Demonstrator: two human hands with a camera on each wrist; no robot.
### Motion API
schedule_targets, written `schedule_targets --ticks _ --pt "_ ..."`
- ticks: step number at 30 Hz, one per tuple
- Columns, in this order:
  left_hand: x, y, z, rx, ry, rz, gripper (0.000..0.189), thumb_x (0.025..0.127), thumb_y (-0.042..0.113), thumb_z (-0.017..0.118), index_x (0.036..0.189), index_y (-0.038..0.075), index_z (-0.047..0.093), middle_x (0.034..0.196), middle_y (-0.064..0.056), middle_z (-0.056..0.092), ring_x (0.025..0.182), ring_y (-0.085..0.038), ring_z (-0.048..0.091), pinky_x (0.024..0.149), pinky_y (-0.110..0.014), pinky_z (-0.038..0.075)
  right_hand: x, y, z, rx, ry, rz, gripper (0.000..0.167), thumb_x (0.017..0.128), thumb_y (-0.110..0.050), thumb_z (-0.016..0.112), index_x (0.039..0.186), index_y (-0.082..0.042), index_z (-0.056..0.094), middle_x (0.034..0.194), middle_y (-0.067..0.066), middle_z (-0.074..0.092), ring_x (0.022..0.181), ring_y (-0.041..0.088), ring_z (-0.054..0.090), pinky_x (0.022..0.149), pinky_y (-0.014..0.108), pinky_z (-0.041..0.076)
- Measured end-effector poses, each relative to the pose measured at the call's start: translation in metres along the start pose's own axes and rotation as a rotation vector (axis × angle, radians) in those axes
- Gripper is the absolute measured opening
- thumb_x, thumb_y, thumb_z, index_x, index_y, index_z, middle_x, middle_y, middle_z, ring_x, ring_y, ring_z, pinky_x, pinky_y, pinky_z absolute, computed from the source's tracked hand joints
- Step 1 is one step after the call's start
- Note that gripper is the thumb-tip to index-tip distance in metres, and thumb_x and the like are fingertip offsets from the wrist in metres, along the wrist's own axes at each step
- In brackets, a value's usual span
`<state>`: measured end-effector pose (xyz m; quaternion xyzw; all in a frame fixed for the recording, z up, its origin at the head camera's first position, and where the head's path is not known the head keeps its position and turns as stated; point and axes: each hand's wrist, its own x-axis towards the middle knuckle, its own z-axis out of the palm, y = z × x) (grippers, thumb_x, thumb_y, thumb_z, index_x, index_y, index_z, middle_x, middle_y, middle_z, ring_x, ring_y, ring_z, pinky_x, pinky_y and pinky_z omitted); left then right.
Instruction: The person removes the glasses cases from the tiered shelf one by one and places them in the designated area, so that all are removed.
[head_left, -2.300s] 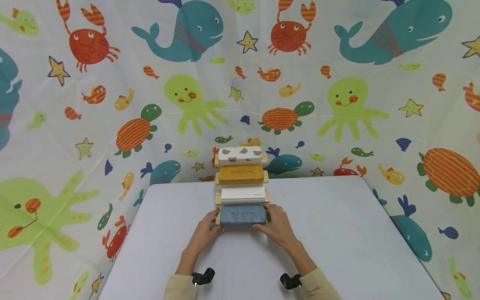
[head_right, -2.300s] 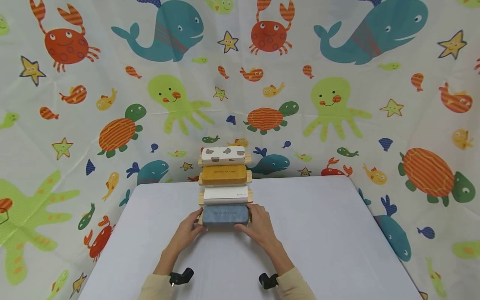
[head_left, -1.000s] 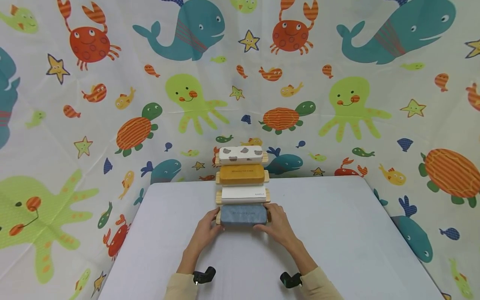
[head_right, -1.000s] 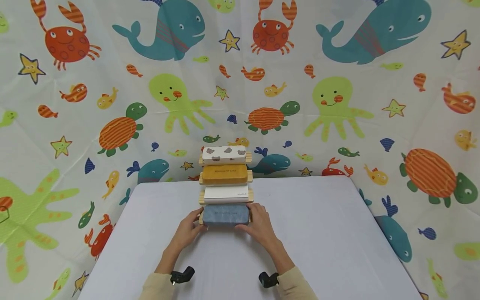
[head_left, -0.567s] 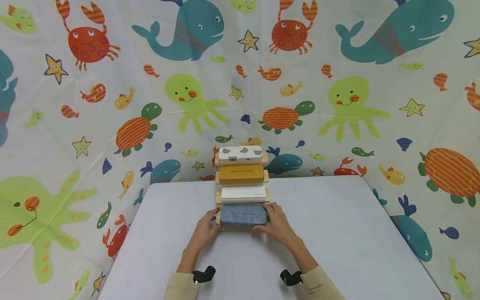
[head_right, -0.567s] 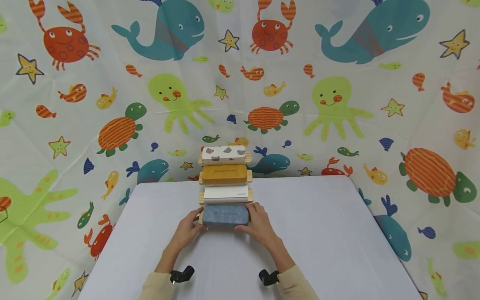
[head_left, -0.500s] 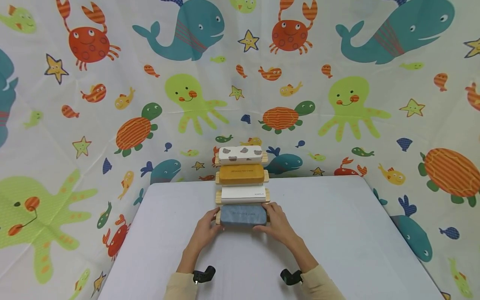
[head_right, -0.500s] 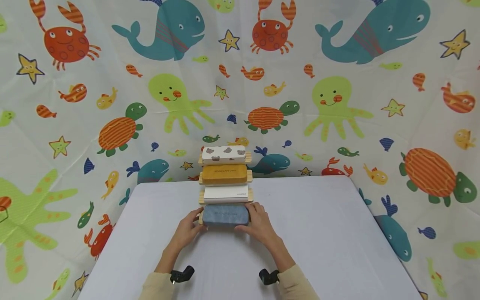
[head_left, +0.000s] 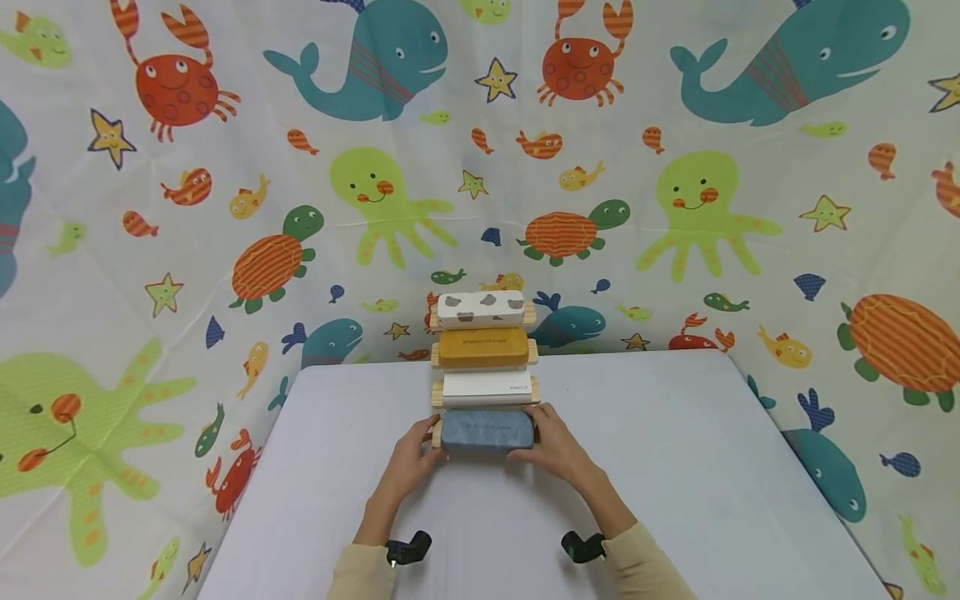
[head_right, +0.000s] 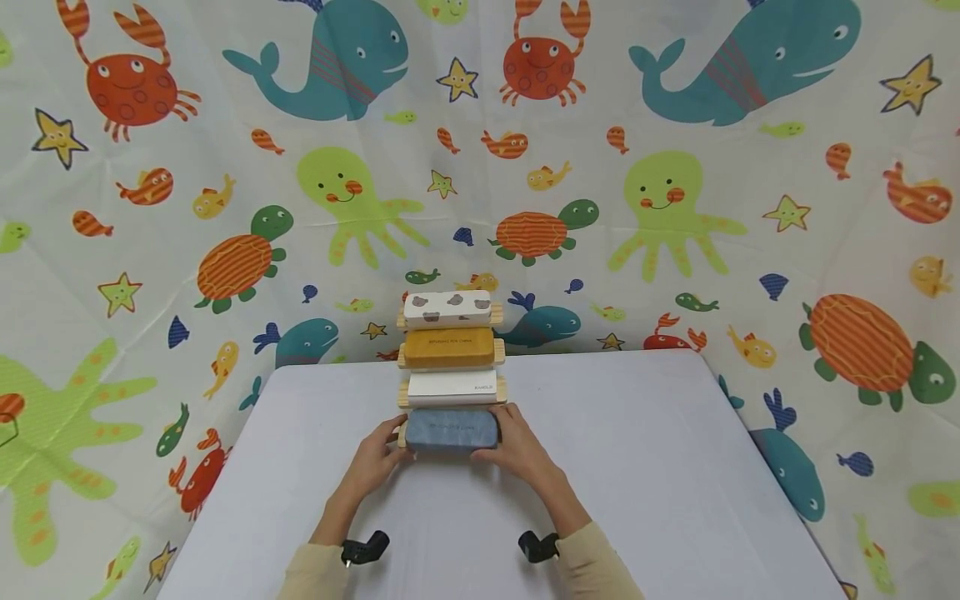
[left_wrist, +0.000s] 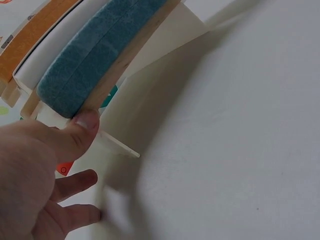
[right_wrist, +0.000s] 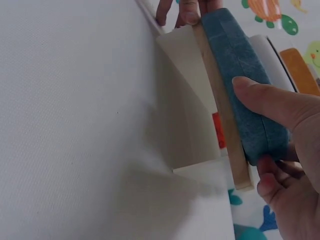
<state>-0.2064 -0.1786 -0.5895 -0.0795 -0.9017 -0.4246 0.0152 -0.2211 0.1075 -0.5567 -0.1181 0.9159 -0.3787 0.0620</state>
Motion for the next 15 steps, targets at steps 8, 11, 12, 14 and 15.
schedule_targets --ticks 8,11,12,14,15 --pt "-0.0001 0.0006 0.0005 -0.004 -0.009 -0.037 0.066 0.088 0.009 0.076 0.147 0.004 0.047 0.146 -0.019 0.054 0.123 -0.037 0.062 0.106 -0.05 0.052 -0.0014 -0.0016 -0.0004 0.009 0.006 -0.005 0.092 0.073 -0.039 0.09 0.147 -0.006 0.047 0.137 0.012 0.05 0.116 0.022 0.056 0.103 0.042 0.055" --pt "-0.0003 0.0008 0.0007 -0.008 -0.01 -0.039 0.065 0.088 0.009 0.075 0.146 0.004 0.047 0.146 -0.019 0.054 0.123 -0.037 0.061 0.105 -0.05 0.052 -0.0021 -0.0011 -0.0003 0.019 0.012 -0.008 0.092 0.073 -0.04 0.09 0.147 -0.006 0.047 0.136 0.011 0.051 0.115 0.021 0.057 0.102 0.041 0.055" --pt "-0.0003 0.0008 0.0007 -0.01 -0.01 -0.039 0.065 0.088 0.009 0.075 0.146 0.004 0.047 0.146 -0.019 0.054 0.123 -0.037 0.061 0.105 -0.05 0.052 -0.0024 -0.001 -0.0004 0.017 0.014 -0.011 0.092 0.073 -0.04 0.089 0.147 -0.005 0.047 0.136 0.01 0.051 0.114 0.02 0.057 0.102 0.041 0.056" --pt "-0.0001 0.0008 0.0006 -0.011 -0.01 -0.037 0.064 0.088 0.009 0.075 0.146 0.004 0.047 0.146 -0.019 0.054 0.123 -0.038 0.061 0.105 -0.051 0.052 -0.0029 -0.0008 -0.0004 0.017 0.018 -0.018 0.092 0.073 -0.041 0.089 0.147 -0.005 0.047 0.135 0.01 0.051 0.113 0.019 0.057 0.101 0.04 0.056" --pt "0.0 0.0008 0.0006 -0.01 -0.01 -0.036 0.064 0.088 0.009 0.075 0.146 0.004 0.047 0.146 -0.019 0.054 0.123 -0.038 0.061 0.105 -0.051 0.052 -0.0032 -0.0007 -0.0006 0.017 0.022 -0.023 0.091 0.073 -0.041 0.089 0.146 -0.005 0.047 0.134 0.01 0.052 0.112 0.019 0.057 0.1 0.04 0.056"
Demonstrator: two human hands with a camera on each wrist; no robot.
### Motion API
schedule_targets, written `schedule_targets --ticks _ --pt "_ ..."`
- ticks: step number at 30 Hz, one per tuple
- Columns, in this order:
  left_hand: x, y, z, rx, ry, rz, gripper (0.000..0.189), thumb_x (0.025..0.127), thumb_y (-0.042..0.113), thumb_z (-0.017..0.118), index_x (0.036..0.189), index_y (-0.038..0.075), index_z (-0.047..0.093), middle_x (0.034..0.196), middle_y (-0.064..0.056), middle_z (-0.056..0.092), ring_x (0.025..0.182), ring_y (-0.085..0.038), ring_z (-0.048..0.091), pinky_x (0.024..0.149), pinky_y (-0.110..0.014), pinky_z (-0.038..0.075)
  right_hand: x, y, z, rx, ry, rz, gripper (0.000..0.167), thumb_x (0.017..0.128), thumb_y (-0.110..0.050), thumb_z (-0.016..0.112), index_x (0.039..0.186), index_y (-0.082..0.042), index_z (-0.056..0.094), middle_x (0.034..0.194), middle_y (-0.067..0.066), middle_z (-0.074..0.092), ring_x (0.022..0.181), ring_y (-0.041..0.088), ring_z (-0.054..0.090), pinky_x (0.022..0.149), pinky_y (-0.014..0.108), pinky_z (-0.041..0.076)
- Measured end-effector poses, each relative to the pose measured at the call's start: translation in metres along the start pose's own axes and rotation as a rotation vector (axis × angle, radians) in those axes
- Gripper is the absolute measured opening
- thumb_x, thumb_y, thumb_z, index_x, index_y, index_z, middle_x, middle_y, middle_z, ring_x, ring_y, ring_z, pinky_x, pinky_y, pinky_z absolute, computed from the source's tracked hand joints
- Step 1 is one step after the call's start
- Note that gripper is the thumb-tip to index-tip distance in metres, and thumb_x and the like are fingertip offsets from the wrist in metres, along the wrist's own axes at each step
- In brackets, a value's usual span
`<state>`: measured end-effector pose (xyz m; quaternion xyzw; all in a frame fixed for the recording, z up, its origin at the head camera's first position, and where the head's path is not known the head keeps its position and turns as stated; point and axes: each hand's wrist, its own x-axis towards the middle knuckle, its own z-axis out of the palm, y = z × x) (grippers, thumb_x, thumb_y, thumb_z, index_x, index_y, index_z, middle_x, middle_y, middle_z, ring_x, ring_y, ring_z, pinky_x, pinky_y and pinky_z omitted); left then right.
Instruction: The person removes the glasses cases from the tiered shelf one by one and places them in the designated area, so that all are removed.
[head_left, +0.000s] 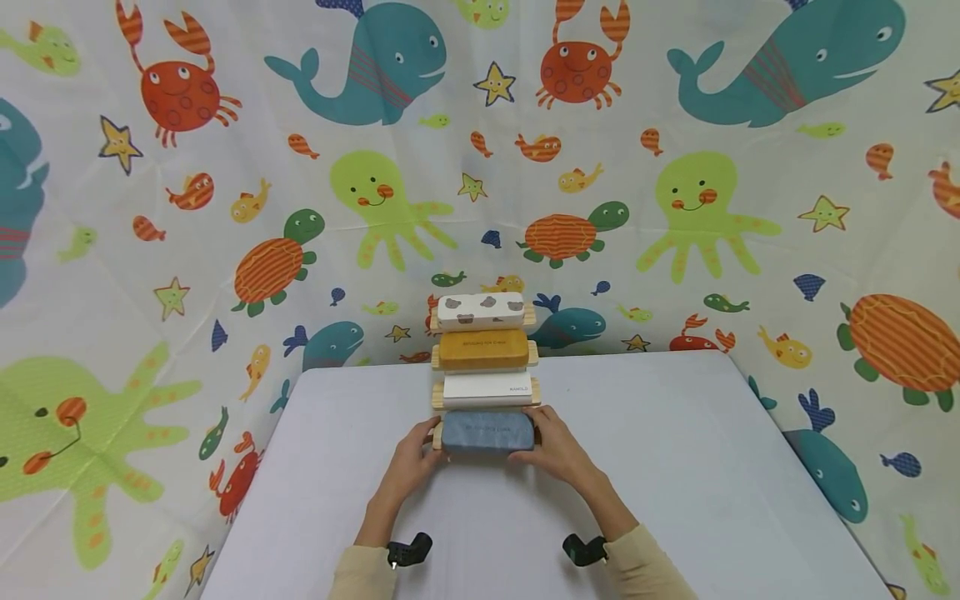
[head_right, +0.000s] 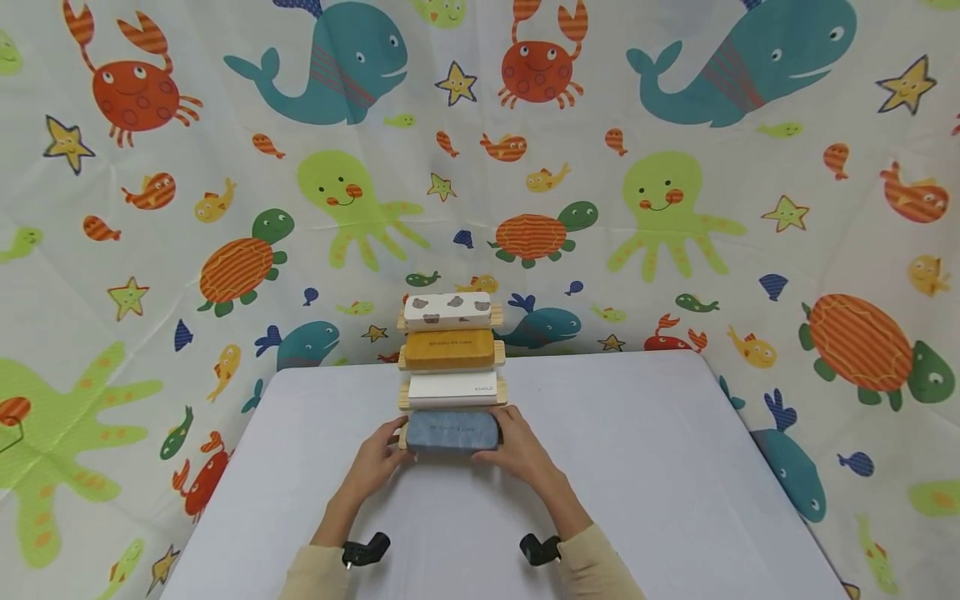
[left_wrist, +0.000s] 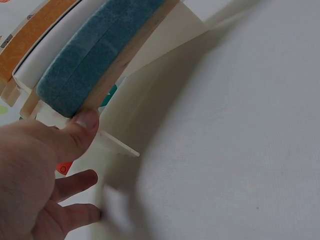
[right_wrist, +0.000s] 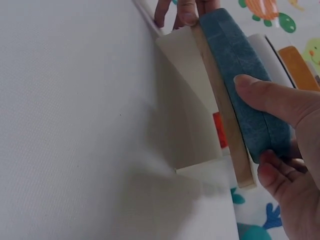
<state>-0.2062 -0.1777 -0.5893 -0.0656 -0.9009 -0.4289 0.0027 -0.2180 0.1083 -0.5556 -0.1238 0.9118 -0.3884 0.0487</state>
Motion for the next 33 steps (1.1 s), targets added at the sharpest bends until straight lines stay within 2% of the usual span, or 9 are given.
schedule_targets --ticks 11,19,25,33 --pt "-0.001 -0.002 0.001 0.015 0.012 0.037 0.059 0.091 0.006 0.071 0.145 0.002 0.048 0.143 -0.018 0.056 0.119 -0.037 0.064 0.103 -0.051 0.053 -0.004 0.001 -0.002 -0.002 0.036 -0.07 0.086 0.072 -0.037 0.091 0.143 -0.008 0.052 0.129 0.005 0.055 0.103 0.014 0.055 0.087 0.033 0.056" --pt "-0.002 -0.001 0.001 0.019 0.013 0.033 0.059 0.091 0.004 0.068 0.146 0.002 0.047 0.142 -0.02 0.056 0.119 -0.038 0.065 0.103 -0.051 0.053 -0.006 0.001 -0.004 -0.017 0.016 -0.074 0.089 0.072 -0.039 0.09 0.145 -0.008 0.05 0.136 0.006 0.056 0.1 0.013 0.054 0.081 0.025 0.054" --pt "-0.002 -0.002 0.001 0.027 0.022 0.051 0.058 0.09 0.002 0.069 0.144 0.0 0.048 0.14 -0.022 0.057 0.116 -0.039 0.065 0.101 -0.052 0.054 -0.008 0.002 -0.007 -0.011 0.008 -0.095 0.09 0.072 -0.038 0.09 0.146 -0.006 0.049 0.139 0.007 0.055 0.102 0.014 0.055 0.081 0.025 0.055" --pt "-0.002 -0.001 0.0 0.027 0.021 0.055 0.059 0.091 0.006 0.071 0.145 0.0 0.048 0.14 -0.021 0.057 0.117 -0.039 0.065 0.101 -0.052 0.054 -0.01 0.002 -0.013 -0.006 0.019 -0.093 0.09 0.071 -0.038 0.091 0.145 -0.009 0.051 0.137 0.005 0.057 0.097 0.012 0.054 0.076 0.019 0.052"
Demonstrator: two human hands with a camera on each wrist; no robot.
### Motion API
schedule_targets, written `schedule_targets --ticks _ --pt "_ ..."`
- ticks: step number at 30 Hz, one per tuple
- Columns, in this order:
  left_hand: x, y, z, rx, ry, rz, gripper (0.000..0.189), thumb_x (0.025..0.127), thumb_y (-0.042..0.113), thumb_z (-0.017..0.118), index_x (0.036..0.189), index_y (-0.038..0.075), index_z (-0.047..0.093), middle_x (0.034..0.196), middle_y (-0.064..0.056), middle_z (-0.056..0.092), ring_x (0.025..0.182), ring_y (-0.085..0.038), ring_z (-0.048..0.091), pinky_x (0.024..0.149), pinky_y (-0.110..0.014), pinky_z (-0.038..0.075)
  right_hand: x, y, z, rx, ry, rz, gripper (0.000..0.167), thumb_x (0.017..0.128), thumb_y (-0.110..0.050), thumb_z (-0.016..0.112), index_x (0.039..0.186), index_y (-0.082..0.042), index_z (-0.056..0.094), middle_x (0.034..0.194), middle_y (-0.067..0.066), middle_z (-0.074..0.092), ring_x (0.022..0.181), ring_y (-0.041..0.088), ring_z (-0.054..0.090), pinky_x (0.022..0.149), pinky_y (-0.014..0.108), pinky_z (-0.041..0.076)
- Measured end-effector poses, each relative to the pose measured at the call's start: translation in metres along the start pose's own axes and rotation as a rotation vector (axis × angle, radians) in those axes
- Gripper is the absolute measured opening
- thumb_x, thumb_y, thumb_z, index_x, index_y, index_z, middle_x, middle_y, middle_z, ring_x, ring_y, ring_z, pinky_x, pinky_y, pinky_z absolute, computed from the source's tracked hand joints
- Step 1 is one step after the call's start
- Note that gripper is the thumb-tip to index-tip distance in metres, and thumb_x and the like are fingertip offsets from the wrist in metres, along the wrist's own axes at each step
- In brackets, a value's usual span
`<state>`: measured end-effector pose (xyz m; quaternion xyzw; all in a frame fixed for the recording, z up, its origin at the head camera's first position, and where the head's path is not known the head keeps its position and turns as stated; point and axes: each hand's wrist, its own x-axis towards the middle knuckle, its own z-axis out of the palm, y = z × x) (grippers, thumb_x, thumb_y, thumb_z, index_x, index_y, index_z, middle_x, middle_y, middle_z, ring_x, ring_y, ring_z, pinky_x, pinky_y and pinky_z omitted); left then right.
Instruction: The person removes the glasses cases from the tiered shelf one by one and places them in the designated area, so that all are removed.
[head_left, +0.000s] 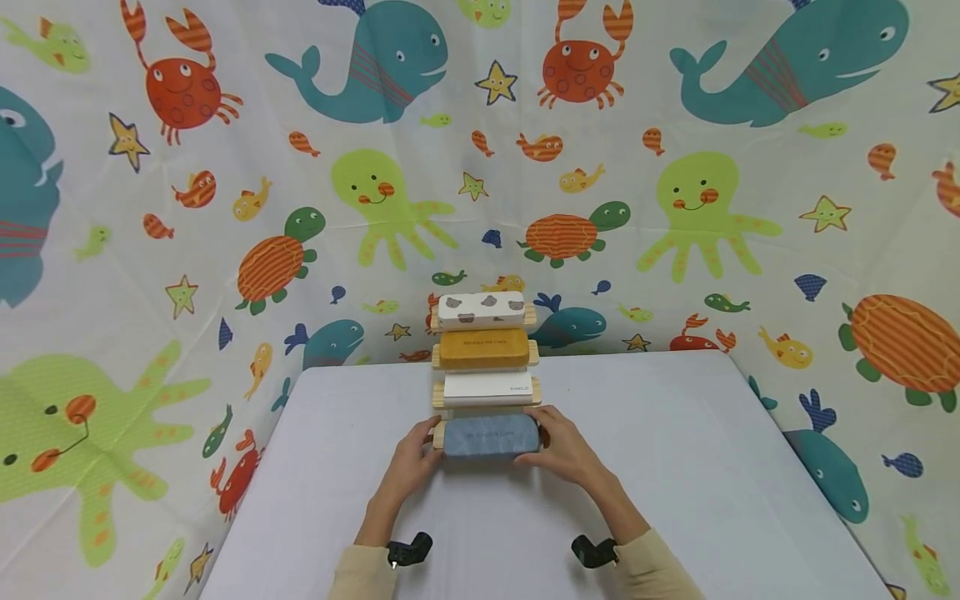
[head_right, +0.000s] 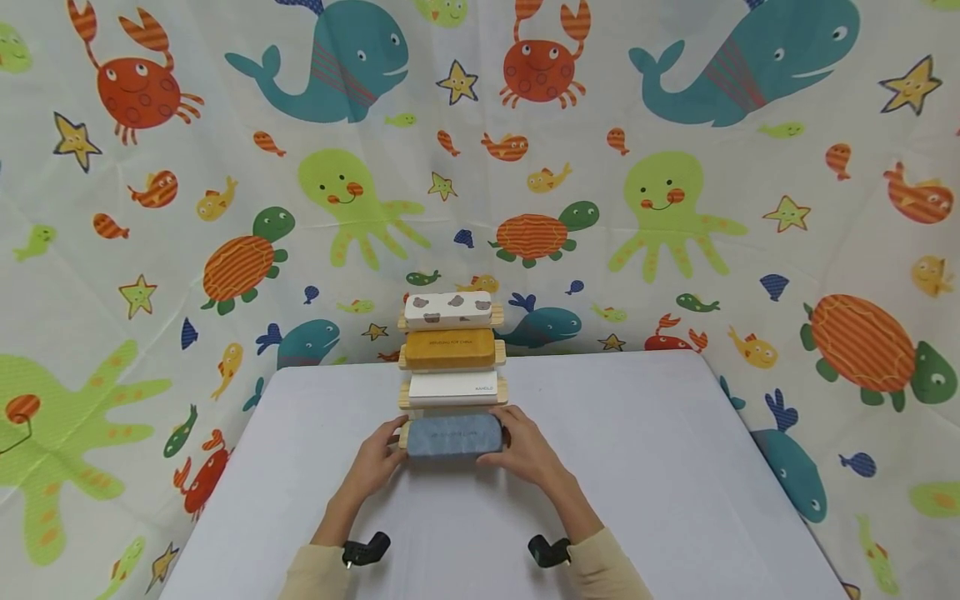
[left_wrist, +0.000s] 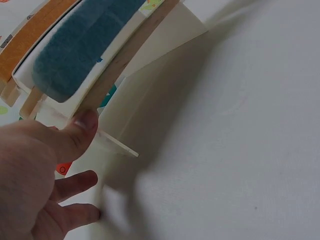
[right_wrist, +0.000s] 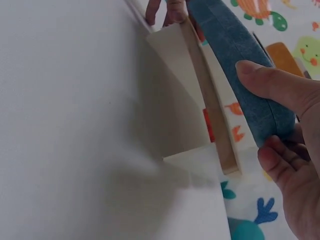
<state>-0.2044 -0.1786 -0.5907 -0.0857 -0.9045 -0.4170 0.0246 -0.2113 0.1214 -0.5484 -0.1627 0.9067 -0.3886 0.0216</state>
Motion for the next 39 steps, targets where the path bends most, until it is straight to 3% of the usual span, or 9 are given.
schedule_targets --ticks 8,14,30,37,39 --pt "-0.001 0.001 -0.001 -0.029 -0.007 -0.028 0.063 0.089 0.007 0.074 0.146 0.003 0.047 0.145 -0.019 0.055 0.119 -0.038 0.064 0.104 -0.052 0.052 0.0 0.0 -0.014 -0.004 0.014 -0.051 0.083 0.071 -0.038 0.091 0.141 -0.01 0.055 0.13 0.003 0.058 0.086 0.011 0.052 0.068 0.018 0.049" --pt "0.0 0.001 -0.002 -0.02 -0.005 -0.023 0.064 0.089 0.01 0.074 0.146 0.003 0.047 0.145 -0.019 0.055 0.119 -0.037 0.065 0.103 -0.051 0.053 0.001 -0.001 -0.028 0.015 0.019 -0.045 0.083 0.071 -0.038 0.092 0.141 -0.013 0.055 0.13 0.002 0.058 0.087 0.012 0.053 0.07 0.018 0.05" --pt "-0.001 0.003 -0.002 -0.011 -0.006 -0.038 0.065 0.088 0.013 0.076 0.146 0.003 0.047 0.146 -0.02 0.054 0.12 -0.038 0.064 0.104 -0.051 0.052 0.002 0.004 -0.075 -0.015 0.085 -0.069 0.084 0.073 -0.042 0.089 0.142 -0.01 0.054 0.134 0.008 0.058 0.088 0.015 0.055 0.076 0.035 0.061" --pt "0.0 0.002 -0.001 0.012 -0.006 -0.039 0.065 0.089 0.015 0.075 0.146 0.004 0.047 0.145 -0.019 0.054 0.12 -0.037 0.064 0.104 -0.05 0.053 0.005 0.012 -0.094 -0.023 0.119 -0.056 0.083 0.073 -0.041 0.089 0.142 -0.009 0.054 0.135 0.011 0.058 0.091 0.019 0.056 0.074 0.02 0.056" --pt "0.0 0.002 -0.001 0.014 -0.007 -0.039 0.065 0.089 0.016 0.075 0.146 0.004 0.047 0.145 -0.018 0.054 0.12 -0.037 0.064 0.104 -0.05 0.053 0.006 0.015 -0.099 -0.021 0.125 -0.049 0.083 0.074 -0.041 0.089 0.142 -0.009 0.054 0.135 0.011 0.058 0.092 0.019 0.056 0.076 0.021 0.057"
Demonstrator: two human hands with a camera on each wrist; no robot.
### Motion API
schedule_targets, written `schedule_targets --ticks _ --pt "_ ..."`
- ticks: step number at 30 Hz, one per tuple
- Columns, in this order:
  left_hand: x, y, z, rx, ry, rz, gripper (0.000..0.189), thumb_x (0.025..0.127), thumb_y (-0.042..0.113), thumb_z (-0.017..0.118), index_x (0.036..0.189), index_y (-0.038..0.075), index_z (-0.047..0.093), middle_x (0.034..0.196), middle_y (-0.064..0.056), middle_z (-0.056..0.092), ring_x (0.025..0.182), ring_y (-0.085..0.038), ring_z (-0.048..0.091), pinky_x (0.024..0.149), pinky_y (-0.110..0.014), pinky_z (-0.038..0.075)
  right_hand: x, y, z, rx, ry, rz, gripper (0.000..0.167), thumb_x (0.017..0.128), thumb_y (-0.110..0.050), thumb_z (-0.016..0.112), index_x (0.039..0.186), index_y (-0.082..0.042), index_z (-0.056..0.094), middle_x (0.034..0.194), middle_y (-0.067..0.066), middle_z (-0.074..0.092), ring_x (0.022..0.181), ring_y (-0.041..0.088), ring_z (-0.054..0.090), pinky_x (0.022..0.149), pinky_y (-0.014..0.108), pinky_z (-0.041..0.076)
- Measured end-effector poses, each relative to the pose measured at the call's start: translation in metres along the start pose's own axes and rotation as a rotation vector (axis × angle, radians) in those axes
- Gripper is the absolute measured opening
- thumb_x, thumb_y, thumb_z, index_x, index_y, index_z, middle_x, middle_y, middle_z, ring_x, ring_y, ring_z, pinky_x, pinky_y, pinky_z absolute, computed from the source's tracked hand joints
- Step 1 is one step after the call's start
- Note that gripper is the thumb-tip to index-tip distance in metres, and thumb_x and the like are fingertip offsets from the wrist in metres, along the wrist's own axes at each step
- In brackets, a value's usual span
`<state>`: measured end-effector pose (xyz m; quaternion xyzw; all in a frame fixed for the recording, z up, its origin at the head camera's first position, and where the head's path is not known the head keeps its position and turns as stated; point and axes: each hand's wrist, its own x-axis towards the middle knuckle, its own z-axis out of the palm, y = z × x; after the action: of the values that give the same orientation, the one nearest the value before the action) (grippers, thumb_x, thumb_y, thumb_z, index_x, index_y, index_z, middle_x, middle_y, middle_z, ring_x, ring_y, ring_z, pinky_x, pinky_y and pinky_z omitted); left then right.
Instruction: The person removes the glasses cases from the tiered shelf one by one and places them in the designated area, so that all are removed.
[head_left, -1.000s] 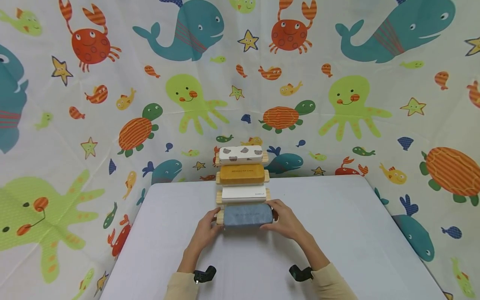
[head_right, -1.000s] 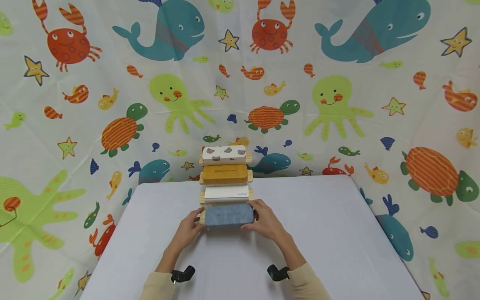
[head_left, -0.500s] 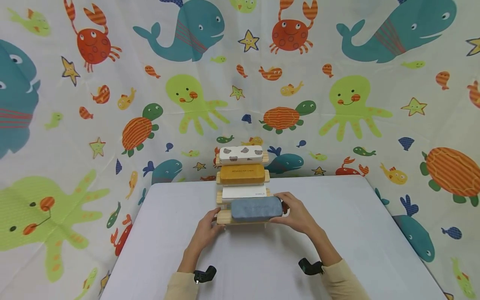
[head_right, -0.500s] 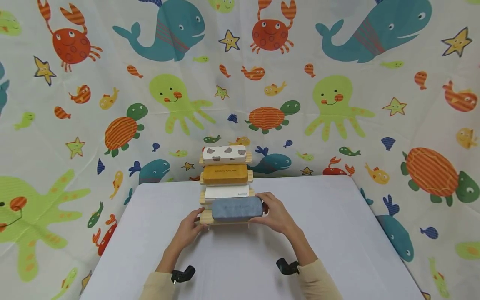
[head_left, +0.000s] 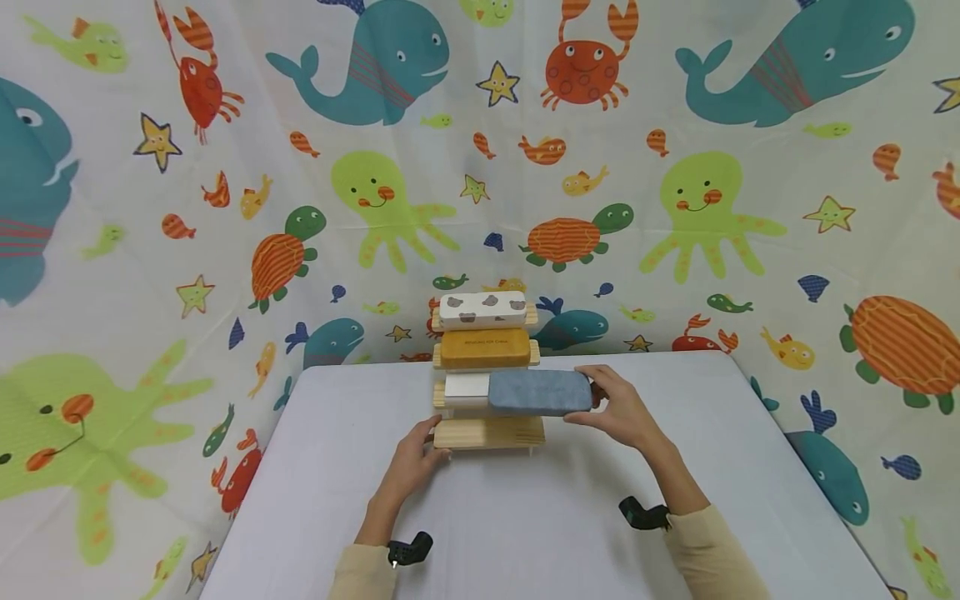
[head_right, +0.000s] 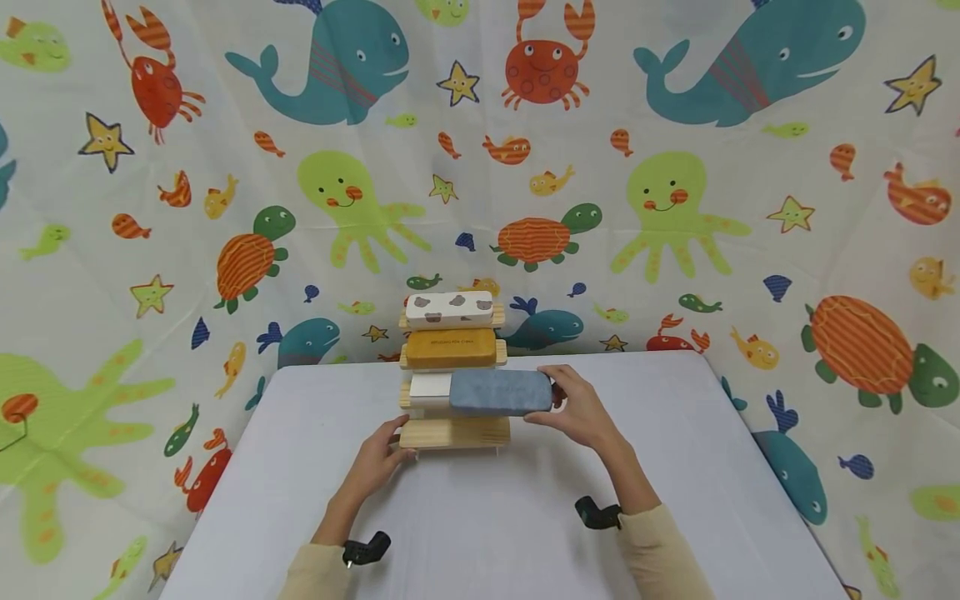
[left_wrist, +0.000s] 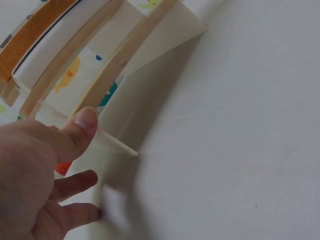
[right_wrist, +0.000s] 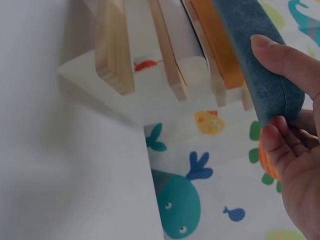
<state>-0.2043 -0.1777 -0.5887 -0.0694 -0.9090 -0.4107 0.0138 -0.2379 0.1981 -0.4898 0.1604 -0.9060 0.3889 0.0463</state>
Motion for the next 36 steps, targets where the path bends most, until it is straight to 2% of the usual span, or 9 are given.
schedule_targets --ticks 2,4,9,16,23,30,36 --pt "0.0 0.0 0.0 -0.003 -0.001 -0.001 0.065 0.089 0.016 0.075 0.146 0.004 0.047 0.145 -0.019 0.054 0.12 -0.037 0.064 0.104 -0.05 0.053 0.001 0.003 -0.005 0.005 0.007 0.008 0.082 0.074 -0.04 0.089 0.142 -0.01 0.054 0.134 0.011 0.058 0.092 0.02 0.056 0.078 0.026 0.059" --pt "0.0 -0.001 0.0 -0.003 -0.001 0.0 0.066 0.089 0.016 0.075 0.146 0.004 0.047 0.145 -0.019 0.054 0.12 -0.037 0.064 0.104 -0.05 0.053 0.002 0.005 -0.01 0.006 0.015 0.016 0.08 0.074 -0.039 0.089 0.141 -0.012 0.054 0.134 0.01 0.057 0.094 0.021 0.056 0.078 0.026 0.058" --pt "0.0 -0.002 0.0 -0.002 0.003 0.009 0.066 0.088 0.017 0.075 0.146 0.003 0.047 0.145 -0.019 0.054 0.12 -0.037 0.064 0.104 -0.05 0.053 0.004 0.015 -0.019 -0.005 0.05 0.022 0.078 0.075 -0.039 0.088 0.141 -0.012 0.055 0.132 0.01 0.057 0.096 0.022 0.057 0.077 0.018 0.053" --pt "0.0 -0.002 0.0 -0.02 0.005 0.017 0.065 0.088 0.016 0.076 0.146 0.003 0.047 0.144 -0.019 0.055 0.12 -0.037 0.064 0.104 -0.05 0.053 0.002 0.031 -0.029 -0.01 0.098 0.06 0.079 0.077 -0.04 0.087 0.142 -0.012 0.053 0.128 0.012 0.058 0.095 0.024 0.057 0.076 0.014 0.051" --pt "0.001 -0.002 0.0 -0.016 0.001 0.012 0.065 0.088 0.017 0.076 0.146 0.004 0.047 0.145 -0.019 0.054 0.12 -0.037 0.064 0.104 -0.049 0.053 -0.002 0.045 -0.042 -0.022 0.126 0.093 0.08 0.078 -0.039 0.086 0.144 -0.01 0.051 0.128 0.016 0.056 0.096 0.027 0.057 0.076 0.02 0.052" --pt "0.001 -0.004 0.0 -0.017 0.001 0.013 0.065 0.089 0.017 0.076 0.145 0.005 0.047 0.145 -0.018 0.055 0.12 -0.037 0.064 0.104 -0.05 0.053 -0.003 0.06 -0.05 -0.049 0.117 0.122 0.082 0.079 -0.04 0.085 0.146 -0.01 0.049 0.132 0.017 0.055 0.1 0.028 0.056 0.077 0.019 0.05" --pt "0.002 -0.005 0.002 -0.021 0.003 -0.002 0.065 0.088 0.016 0.076 0.146 0.005 0.048 0.145 -0.018 0.055 0.121 -0.038 0.064 0.104 -0.051 0.053 -0.005 0.072 -0.051 -0.028 0.112 0.14 0.08 0.08 -0.04 0.085 0.146 -0.013 0.049 0.133 0.017 0.053 0.1 0.028 0.053 0.075 0.016 0.047"
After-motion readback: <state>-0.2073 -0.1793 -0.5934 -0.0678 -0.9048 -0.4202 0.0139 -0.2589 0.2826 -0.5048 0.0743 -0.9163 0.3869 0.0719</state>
